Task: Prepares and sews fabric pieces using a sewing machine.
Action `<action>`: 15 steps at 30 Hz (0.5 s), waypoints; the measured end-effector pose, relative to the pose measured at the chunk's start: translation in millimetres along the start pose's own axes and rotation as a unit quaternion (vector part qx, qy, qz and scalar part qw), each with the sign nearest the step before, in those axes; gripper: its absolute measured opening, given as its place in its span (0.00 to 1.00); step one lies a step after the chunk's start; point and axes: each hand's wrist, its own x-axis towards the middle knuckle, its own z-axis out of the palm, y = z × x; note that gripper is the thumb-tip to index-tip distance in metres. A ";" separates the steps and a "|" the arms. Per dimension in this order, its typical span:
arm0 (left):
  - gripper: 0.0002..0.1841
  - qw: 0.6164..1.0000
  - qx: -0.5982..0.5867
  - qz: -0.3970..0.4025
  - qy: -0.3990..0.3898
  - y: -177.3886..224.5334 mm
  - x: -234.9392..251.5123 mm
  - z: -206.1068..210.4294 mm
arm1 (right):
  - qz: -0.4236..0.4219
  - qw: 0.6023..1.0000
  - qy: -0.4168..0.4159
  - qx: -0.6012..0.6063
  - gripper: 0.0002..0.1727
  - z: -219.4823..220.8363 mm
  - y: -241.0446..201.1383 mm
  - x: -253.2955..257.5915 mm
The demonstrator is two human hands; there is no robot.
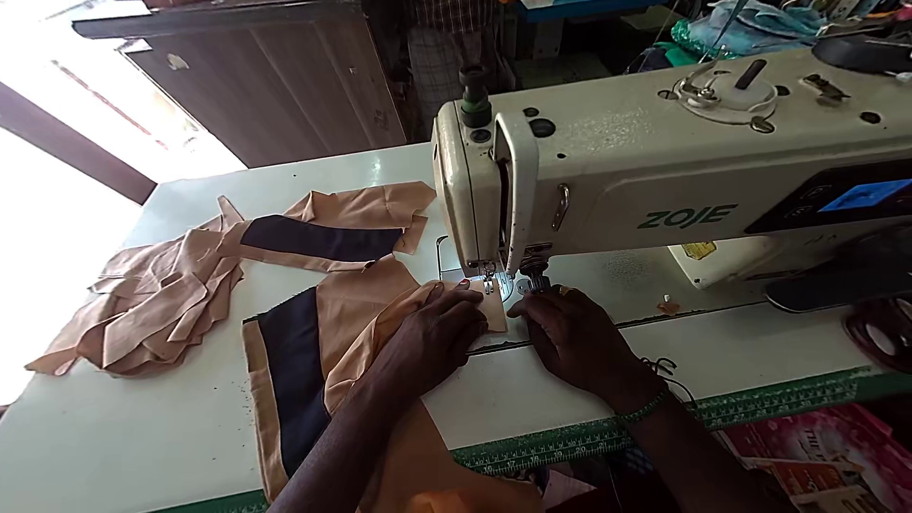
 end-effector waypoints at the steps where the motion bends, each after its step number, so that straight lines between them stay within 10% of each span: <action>1: 0.14 1.000 0.000 -0.004 0.004 0.5 0.0 0.0 | 0.004 1.000 0.003 0.001 0.16 -0.2 -0.2 -0.2; 15: 0.17 0.999 0.037 -0.017 0.035 3.8 -1.3 3.8 | -0.060 0.998 -0.033 0.010 0.21 -2.1 1.6 -1.9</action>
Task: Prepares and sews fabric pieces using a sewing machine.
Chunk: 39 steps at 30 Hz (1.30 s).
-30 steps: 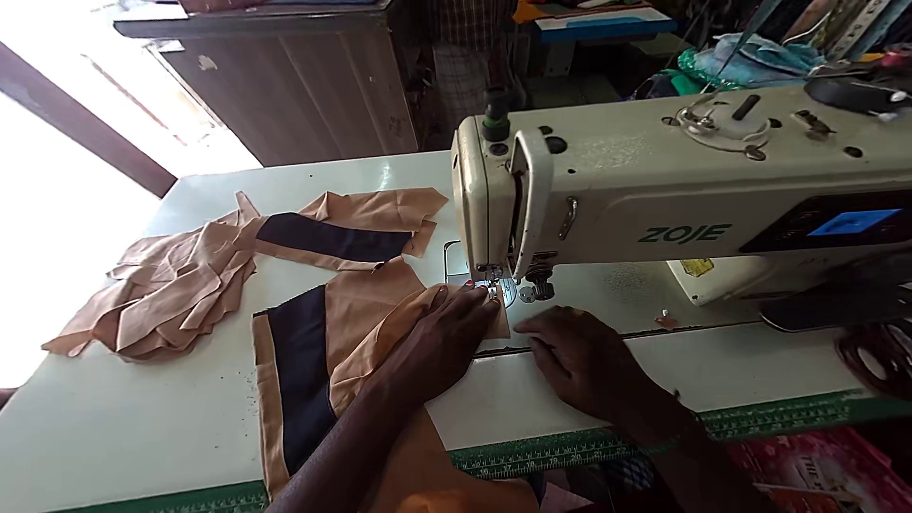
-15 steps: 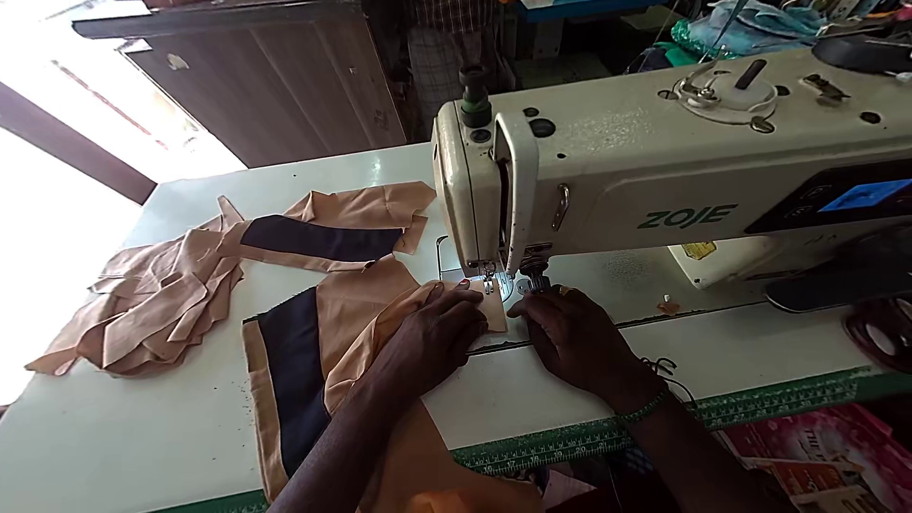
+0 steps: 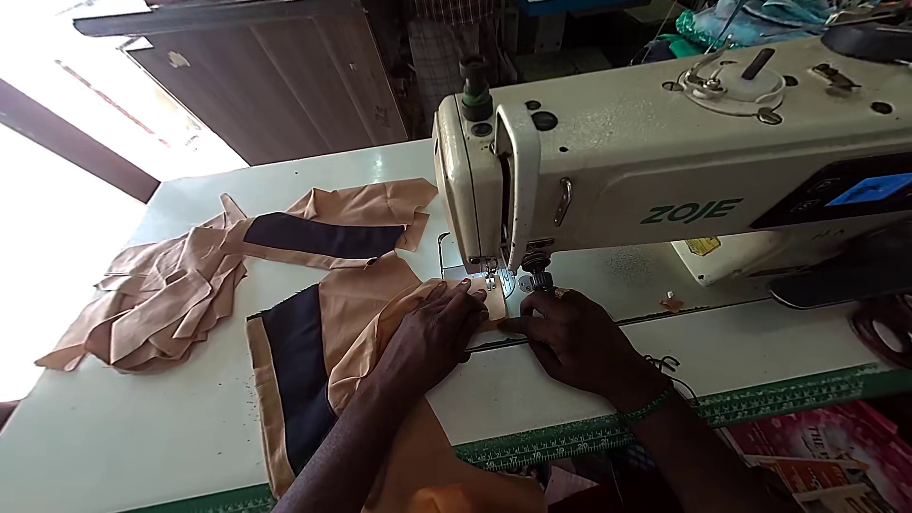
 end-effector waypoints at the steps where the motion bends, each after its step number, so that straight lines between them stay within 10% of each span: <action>1: 0.17 1.000 0.004 0.009 -0.001 -0.4 -0.4 0.7 | -0.003 1.000 0.000 0.003 0.21 -0.1 0.2 0.1; 39: 0.19 0.991 0.039 0.121 -0.047 -7.0 -9.3 -2.5 | 0.017 1.000 0.016 -0.005 0.19 3.4 -0.6 -1.1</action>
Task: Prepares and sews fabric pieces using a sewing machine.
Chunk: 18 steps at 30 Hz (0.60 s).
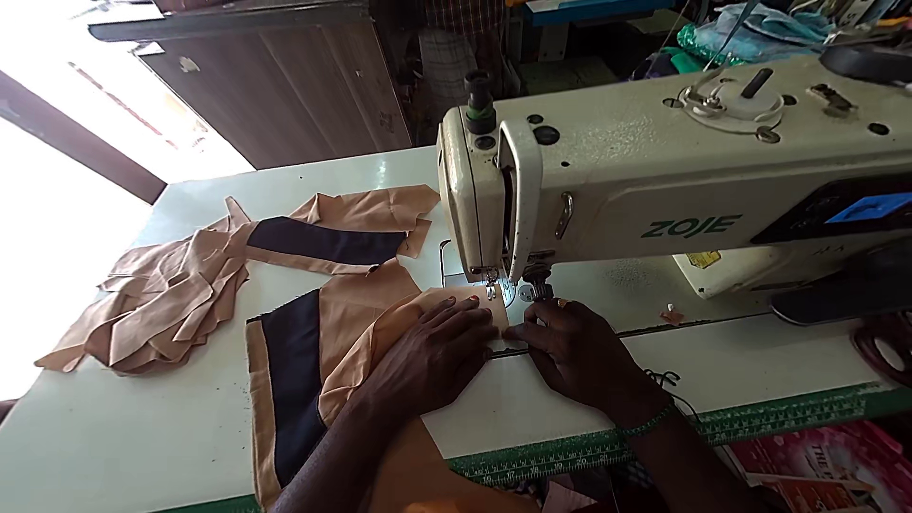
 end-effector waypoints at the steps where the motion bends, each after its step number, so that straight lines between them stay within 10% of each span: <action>1: 0.20 1.000 -0.008 0.001 -0.008 -1.5 -0.9 -1.6 | -0.001 1.000 0.001 0.003 0.19 -0.3 0.7 0.9; 18: 0.23 0.996 -0.029 0.052 -0.069 -25.5 -1.8 -11.3 | -0.018 1.000 -0.016 0.004 0.28 2.7 4.4 9.2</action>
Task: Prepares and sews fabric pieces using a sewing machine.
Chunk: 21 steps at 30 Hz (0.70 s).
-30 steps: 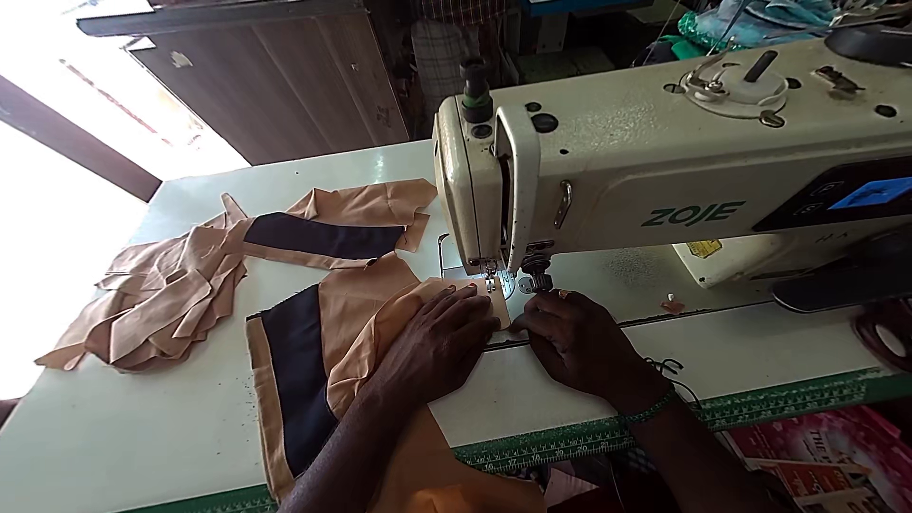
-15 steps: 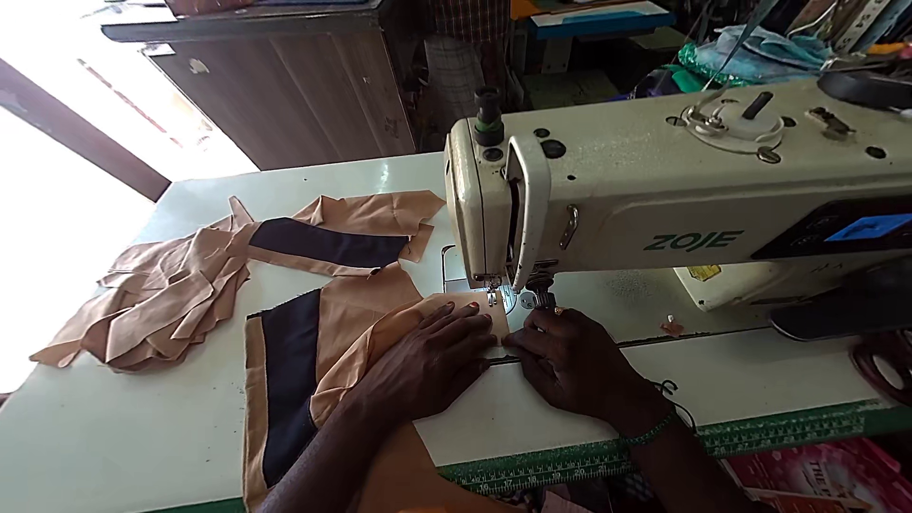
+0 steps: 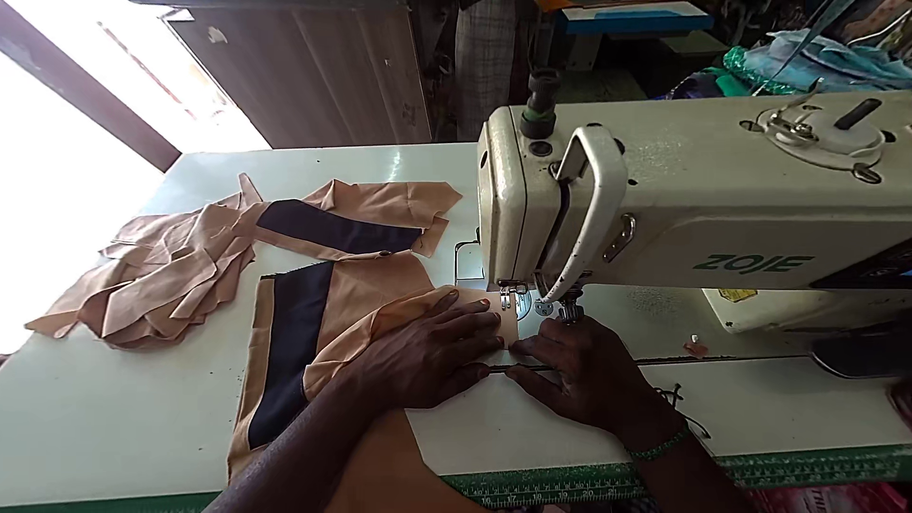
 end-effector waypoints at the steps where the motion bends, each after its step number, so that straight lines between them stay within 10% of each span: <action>1: 0.23 1.000 0.000 0.000 -0.002 -0.7 0.5 -0.6 | 0.002 1.000 0.002 -0.002 0.28 -0.1 -0.1 0.2; 21: 0.23 1.000 -0.013 -0.027 0.005 -16.0 13.1 -5.2 | 0.068 0.996 -0.010 -0.062 0.31 5.7 -0.4 3.6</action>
